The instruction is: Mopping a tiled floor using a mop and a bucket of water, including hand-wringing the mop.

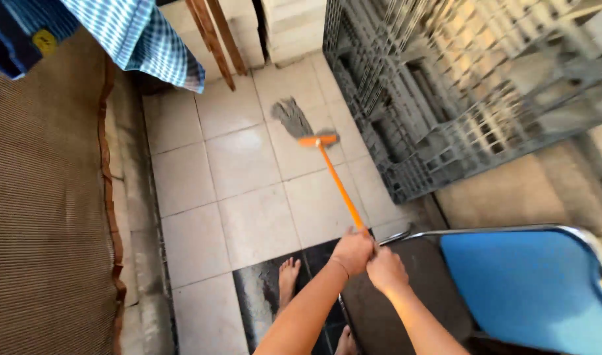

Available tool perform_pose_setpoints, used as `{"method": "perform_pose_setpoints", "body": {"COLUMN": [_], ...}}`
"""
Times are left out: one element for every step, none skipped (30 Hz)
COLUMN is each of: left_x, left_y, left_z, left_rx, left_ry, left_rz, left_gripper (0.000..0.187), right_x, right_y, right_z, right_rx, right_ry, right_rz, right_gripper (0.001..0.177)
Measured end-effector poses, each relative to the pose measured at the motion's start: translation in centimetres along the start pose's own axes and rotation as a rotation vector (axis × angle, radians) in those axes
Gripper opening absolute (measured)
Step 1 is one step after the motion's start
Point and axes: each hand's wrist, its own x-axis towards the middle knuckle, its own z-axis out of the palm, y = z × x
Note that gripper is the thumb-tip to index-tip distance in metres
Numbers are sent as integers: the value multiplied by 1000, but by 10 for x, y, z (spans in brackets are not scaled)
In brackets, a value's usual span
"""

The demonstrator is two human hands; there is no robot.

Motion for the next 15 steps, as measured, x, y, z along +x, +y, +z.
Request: {"method": "perform_pose_setpoints", "body": {"left_x": [-2,-10,-11,-17,-21,-28,-34,-39,-38,-38,-36,-35,-32,-31,-22], "left_y": [19,37,48,63,76,84,90,92,86,78,69,59,48,37,24], "left_z": [-12,-23,-36,-43,-50,-54,-59,-65,-56,-46,-37,-38,-40,-40,-35], "left_rx": [47,90,96,116,135,133,163,197,199,162,126,125,122,113,108], "left_ry": [-48,-104,-89,-189,-289,-288,-297,-306,-305,-271,-236,-240,-205,-175,-184], "left_rz": [85,168,166,176,187,182,205,225,217,228,238,237,246,257,257], "left_gripper": [23,17,17,13,15,15,11,9,9,10,13,13,14,17,17], "right_x": [3,1,-6,-15,-23,-25,-27,-26,-26,-26,-25,-21,-17,-13,-7], "right_y": [22,43,48,57,66,74,80,83,79,75,70,64,56,50,36], "right_z": [2,9,3,3,2,4,6,9,10,12,14,12,11,11,8], "right_rx": [-31,-63,-64,-101,-138,-142,-136,-128,-130,-127,-123,-122,-63,-6,-7], "right_ry": [-35,-75,-62,-108,-154,-155,-192,-228,-230,-225,-221,-225,-192,-163,-171], "right_rz": [31,67,58,82,107,103,110,112,105,134,163,164,130,101,107], "right_gripper": [43,41,41,36,32,32,34,36,36,32,31,31,36,42,42]}}
